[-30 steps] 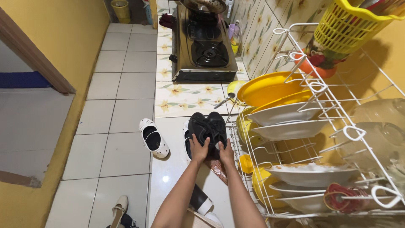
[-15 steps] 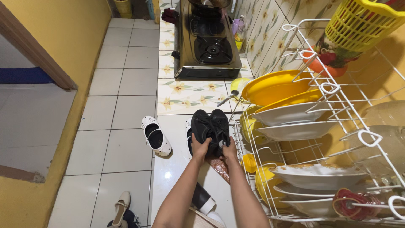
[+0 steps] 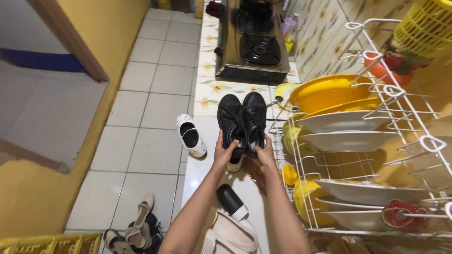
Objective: The person picks up various shoes from the floor and a countertop and places them onto a yellow two-tier plastic shoe rack. The person handles sneakers, sandals, and flats, arranging them on the rack's shelves.
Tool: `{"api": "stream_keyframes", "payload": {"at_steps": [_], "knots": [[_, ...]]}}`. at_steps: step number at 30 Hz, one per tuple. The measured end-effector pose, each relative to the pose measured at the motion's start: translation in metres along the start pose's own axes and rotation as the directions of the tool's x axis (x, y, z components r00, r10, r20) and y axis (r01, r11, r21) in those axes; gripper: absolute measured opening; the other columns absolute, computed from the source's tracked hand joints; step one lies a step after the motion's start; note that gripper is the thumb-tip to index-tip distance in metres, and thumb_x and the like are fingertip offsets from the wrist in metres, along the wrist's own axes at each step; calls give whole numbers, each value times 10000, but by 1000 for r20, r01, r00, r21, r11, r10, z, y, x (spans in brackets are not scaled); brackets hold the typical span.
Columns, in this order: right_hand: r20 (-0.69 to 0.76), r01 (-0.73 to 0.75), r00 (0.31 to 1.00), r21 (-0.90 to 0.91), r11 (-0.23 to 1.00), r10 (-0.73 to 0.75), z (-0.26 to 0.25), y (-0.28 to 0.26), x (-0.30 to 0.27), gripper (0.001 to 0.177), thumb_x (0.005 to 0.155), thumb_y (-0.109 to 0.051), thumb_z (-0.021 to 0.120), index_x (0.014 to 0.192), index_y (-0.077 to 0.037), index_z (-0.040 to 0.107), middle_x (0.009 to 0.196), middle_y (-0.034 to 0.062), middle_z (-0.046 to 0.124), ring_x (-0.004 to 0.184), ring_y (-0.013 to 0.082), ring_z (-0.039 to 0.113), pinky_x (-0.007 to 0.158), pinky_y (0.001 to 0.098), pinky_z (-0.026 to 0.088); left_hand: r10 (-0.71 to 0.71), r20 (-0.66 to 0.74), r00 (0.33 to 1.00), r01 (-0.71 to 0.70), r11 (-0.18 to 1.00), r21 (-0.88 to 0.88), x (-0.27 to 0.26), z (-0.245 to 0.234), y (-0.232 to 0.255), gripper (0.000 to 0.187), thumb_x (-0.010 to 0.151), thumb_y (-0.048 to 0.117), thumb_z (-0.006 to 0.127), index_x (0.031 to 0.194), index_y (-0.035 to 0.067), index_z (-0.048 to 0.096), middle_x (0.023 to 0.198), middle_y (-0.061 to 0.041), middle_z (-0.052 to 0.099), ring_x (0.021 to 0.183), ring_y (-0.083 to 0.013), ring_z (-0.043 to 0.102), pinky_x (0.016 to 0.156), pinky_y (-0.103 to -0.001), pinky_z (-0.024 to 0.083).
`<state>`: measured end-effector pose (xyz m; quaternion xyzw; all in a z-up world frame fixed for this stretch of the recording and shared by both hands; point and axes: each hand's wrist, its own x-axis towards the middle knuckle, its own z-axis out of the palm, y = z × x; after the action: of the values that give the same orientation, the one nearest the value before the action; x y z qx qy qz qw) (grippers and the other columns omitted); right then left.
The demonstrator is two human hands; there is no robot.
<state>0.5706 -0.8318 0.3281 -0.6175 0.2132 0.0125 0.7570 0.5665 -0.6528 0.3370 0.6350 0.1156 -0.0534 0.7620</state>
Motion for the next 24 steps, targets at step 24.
{"api": "stream_keyframes", "payload": {"at_steps": [24], "knots": [[772,623,616,-355,697,-157,257,18,-251,1045,856,-238,794,1656,-229,123,1695,170,177,1575,304,154,1253,416,188,302,-320,898,-248,948,199,-214,-306,40,1116,925,328,705,1622,139,-145,1712,-198,-143,1593,-295,-131,1259,-406,48]]}}
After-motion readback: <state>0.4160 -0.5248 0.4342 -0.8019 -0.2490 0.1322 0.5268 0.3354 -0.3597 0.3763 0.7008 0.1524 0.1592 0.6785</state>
